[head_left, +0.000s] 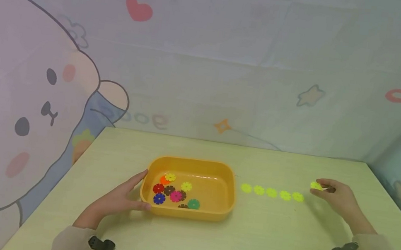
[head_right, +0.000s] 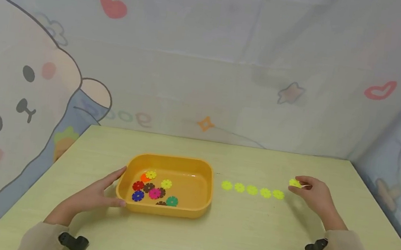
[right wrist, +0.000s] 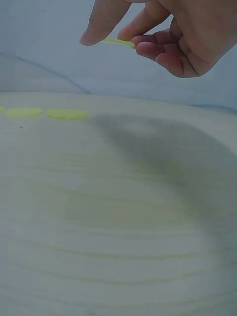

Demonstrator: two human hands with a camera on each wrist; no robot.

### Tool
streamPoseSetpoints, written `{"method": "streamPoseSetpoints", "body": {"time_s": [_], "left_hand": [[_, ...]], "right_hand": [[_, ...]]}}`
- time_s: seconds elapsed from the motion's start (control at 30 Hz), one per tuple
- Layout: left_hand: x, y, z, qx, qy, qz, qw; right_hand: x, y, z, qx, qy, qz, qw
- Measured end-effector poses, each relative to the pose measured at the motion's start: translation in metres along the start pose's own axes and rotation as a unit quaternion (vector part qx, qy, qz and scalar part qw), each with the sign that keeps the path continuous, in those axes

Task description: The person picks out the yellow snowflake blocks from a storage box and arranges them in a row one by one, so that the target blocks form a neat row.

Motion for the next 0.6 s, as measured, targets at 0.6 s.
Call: {"method": "streamPoseSetpoints", "body": {"time_s": [0.6], "left_hand": [[-0.002, 0.002, 0.000, -0.001, 0.005, -0.005, 1.0000]], "right_hand": [[-0.026, -0.001, -0.025, 0.062, -0.020, -0.026, 0.9975]]}}
Point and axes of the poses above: each hand's wrist, its own y-axis away from the middle knuckle, its own z-axis out of the back of the hand, x = y × z, the point moved 8 cm from there along -y, towards the middle knuckle, and after that the axes turned 12 degrees about z, right-handed, at the moved point
